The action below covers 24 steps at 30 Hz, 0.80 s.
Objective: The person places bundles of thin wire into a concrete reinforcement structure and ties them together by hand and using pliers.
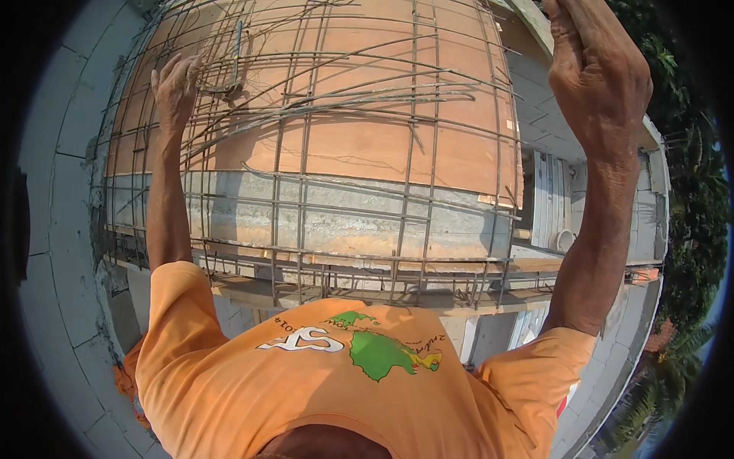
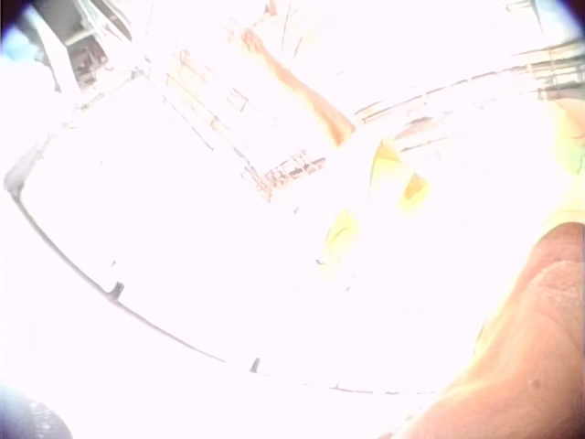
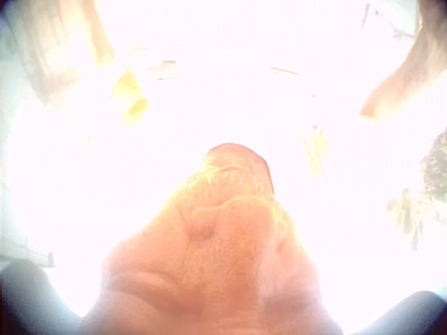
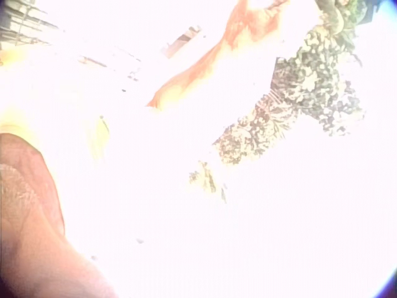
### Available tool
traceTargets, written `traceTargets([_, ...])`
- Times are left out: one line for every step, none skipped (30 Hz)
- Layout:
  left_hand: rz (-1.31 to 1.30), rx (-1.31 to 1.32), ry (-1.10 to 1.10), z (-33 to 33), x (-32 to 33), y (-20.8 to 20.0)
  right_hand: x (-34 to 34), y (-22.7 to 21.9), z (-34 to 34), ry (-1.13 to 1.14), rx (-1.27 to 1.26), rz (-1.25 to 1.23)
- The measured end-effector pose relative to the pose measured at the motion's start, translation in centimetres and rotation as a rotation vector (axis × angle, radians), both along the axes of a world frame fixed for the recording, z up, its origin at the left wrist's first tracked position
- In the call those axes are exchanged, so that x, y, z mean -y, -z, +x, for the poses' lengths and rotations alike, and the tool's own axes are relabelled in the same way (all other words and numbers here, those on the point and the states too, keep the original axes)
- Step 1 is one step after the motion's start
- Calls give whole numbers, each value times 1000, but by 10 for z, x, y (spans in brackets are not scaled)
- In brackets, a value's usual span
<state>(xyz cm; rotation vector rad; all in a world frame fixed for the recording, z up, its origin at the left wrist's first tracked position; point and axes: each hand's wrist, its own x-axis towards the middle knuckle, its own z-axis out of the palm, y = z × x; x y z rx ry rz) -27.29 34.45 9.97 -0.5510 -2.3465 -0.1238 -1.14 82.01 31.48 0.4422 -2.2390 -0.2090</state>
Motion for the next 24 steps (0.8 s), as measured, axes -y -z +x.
traceTargets([-39, -24, 6, 20, 18, -6, -5, 14, -7, -31, 30, -36])
traceTargets([-30, -62, 89, 22, 4, -14, -10, 4, 15, 14, 42, -28])
traceTargets([-28, -55, 100, 27, 1, -18, -15, 4, 28, 21, 60, -50])
traceTargets([-125, -18, 90, 30, -1, -22, -20, 7, 39, 0, 53, -78])
traceTargets([-223, 18, 81, 33, -2, -23, -25, 5, 54, 6, 57, -77])
traceTargets([-147, 64, 207, 32, 1, -24, -31, 3, 68, 92, 88, -129])
traceTargets([-150, 65, 211, 38, -1, -28, -37, 3, 80, 178, 124, -183])
traceTargets([31, 287, 303, 48, -2, -34, -45, 7, 92, 180, 125, -187])
traceTargets([219, 510, 392, 61, -5, -40, -53, 12, 108, 182, 144, -363])
traceTargets([257, 524, 425, 71, -8, -46, -59, 15, 123, 182, 160, -538])
traceTargets([258, 522, 424, 85, -16, -54, -63, 16, 139, 180, 159, -537])
traceTargets([353, 575, 482, 100, -30, -59, -66, 20, 156, 222, 176, -591])
traceTargets([447, 623, 539, 116, -46, -65, -68, 23, 170, 260, 189, -645])
traceTargets([565, 743, 545, 138, -66, -65, -71, 33, 183, 253, 181, -647])
traceTargets([456, 578, 698, 150, -83, -64, -73, 41, 194, 285, 155, -700])
traceTargets([385, 471, 825, 156, -101, -57, -74, 48, 204, 321, 130, -753])
traceTargets([429, 439, 855, 169, -123, -53, -73, 53, 214, 305, 124, -757])
traceTargets([472, 409, 886, 182, -140, -51, -73, 56, 226, 337, 115, -793])
traceTargets([469, 404, 892, 187, -154, -42, -71, 59, 238, 385, 103, -824])
traceTargets([464, 496, 896, 192, -163, -35, -68, 60, 248, 380, 100, -828])
traceTargets([461, 589, 907, 195, -171, -33, -68, 59, 258, 410, 60, -830])
traceTargets([458, 587, 914, 198, -171, -35, -68, 59, 267, 442, 19, -832])
traceTargets([432, 678, 782, 201, -169, -39, -67, 59, 275, 448, 13, -831])
traceTargets([402, 766, 655, 204, -166, -42, -65, 59, 286, 453, -33, -839])
